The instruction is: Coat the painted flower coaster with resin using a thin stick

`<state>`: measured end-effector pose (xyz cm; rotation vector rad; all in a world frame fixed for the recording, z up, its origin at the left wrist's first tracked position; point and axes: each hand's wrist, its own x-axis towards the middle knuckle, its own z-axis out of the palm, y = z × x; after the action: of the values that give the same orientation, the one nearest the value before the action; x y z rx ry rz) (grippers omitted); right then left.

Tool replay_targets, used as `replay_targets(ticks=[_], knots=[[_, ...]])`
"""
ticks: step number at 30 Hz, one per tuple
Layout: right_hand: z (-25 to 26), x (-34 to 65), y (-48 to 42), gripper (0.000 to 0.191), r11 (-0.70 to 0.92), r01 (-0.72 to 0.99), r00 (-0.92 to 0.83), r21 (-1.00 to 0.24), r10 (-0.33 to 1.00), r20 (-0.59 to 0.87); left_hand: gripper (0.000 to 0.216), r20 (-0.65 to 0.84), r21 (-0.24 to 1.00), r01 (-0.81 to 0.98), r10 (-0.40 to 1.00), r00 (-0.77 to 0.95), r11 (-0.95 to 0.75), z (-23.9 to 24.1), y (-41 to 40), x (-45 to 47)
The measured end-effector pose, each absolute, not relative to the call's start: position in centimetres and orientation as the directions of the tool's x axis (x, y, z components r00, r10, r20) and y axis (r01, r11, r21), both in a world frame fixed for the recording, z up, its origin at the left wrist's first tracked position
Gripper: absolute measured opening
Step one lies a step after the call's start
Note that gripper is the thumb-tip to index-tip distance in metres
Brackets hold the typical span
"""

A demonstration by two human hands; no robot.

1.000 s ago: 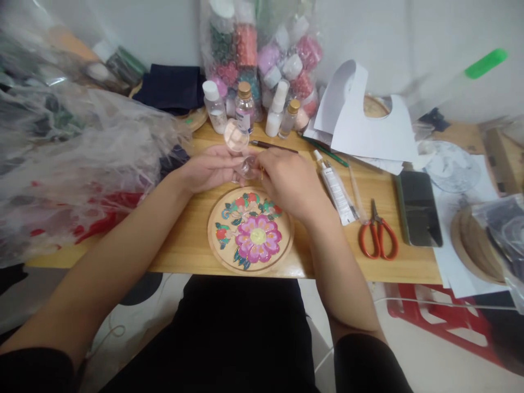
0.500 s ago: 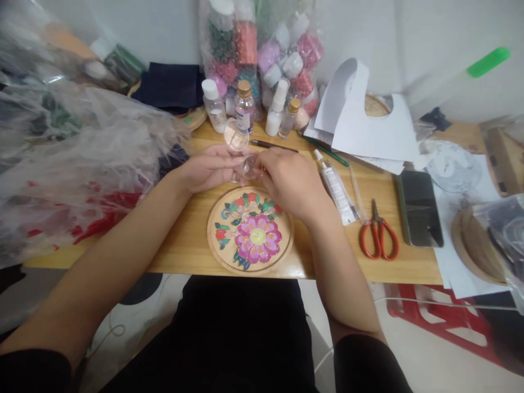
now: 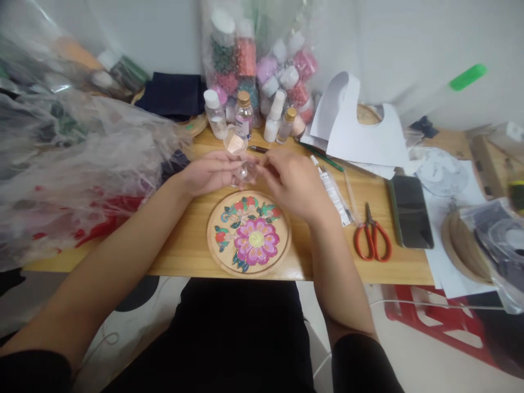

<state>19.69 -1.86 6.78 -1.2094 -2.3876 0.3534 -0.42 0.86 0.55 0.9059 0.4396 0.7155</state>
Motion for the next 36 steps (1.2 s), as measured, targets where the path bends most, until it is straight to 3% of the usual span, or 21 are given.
replay_targets(ticks=[3, 7, 14, 27, 36], knots=[[7.3, 20.4, -2.6, 0.021, 0.601, 0.619, -0.529, -0.506, 0.795, 0.298, 0.031, -0.064, 0.803, -0.39, 0.716, 0.696, 0.451, 0.6, 1.0, -0.5], [6.8, 21.4, -4.1, 0.019, 0.627, 0.562, -0.561, -0.54, 0.768, 0.309, 0.03, -0.062, 0.773, -0.416, 0.709, 0.702, 0.48, 0.7, 1.2, -0.6], [3.6, 21.9, -4.7, 0.017, 0.668, 0.594, -0.615, -0.448, 0.736, 0.282, 0.031, -0.015, 0.767, -0.441, 0.7, 0.714, 0.466, 0.5, 1.4, -0.7], [3.7, 22.1, -5.1, 0.011, 0.645, 0.585, -0.625, -0.492, 0.745, 0.234, 0.033, -0.153, 0.85, -0.313, 0.765, 0.626, 0.425, 1.1, 1.3, -0.6], [3.8, 22.1, -5.1, 0.012, 0.653, 0.602, -0.625, -0.459, 0.743, 0.238, 0.029, -0.104, 0.838, -0.342, 0.74, 0.664, 0.425, 1.1, 1.3, -0.7]])
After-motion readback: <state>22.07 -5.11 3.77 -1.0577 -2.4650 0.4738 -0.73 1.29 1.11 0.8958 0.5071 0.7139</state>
